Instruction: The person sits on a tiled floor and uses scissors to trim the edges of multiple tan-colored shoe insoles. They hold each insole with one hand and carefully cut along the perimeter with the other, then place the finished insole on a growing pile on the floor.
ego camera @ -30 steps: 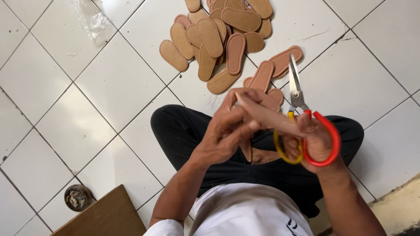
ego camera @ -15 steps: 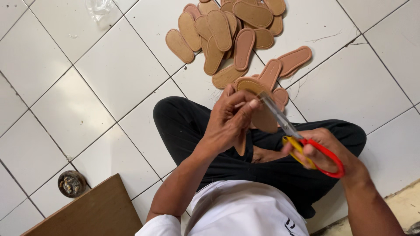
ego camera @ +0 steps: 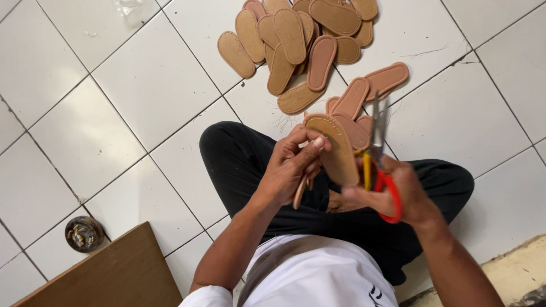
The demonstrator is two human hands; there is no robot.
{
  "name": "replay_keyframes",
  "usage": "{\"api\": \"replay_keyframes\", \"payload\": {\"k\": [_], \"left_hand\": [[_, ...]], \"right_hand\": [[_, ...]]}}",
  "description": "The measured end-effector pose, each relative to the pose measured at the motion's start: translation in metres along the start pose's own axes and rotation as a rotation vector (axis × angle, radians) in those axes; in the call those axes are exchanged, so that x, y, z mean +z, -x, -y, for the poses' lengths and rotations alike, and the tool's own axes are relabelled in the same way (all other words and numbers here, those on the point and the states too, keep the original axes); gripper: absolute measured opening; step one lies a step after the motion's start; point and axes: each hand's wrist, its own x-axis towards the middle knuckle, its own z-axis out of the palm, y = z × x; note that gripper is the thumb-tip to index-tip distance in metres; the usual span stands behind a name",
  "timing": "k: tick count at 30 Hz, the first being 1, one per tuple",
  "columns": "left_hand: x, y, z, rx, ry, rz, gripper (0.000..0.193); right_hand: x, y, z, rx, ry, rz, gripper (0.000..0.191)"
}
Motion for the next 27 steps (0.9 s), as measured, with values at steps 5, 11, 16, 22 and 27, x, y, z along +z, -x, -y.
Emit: {"api": "replay_keyframes", "payload": {"k": [5,11,16,22,27], "left_hand": [[-0.016,0.005,0.001,0.095,0.060,-0.183,0.020],[-0.036,-0.011,0.001,0.192,0.331,-0.305,0.020],[-0.019,-0.022,0.013,0.153,0.352,-0.269,0.019],[0.010,0.000,0.008,0.022,0.177,-0.012,0.038],[0.027,0.011,0.004,0.077,-0.076,0.206,0.037]], "right_hand": [[0.015,-0.060,0.040,-0.101,0.058,-0.213,0.025],[0.029,-0.045,0.065,-0.054,0.034,-0.076,0.036],[0.072,0.003,0.048,-0.386,-0.006,-0.214,0.051],[-0.002,0.017,0.040,-0.076,-0.085,-0.288,0.024],[-0.052,0.014,0.065,-0.009,-0.093,-0.342,0.021]]}}
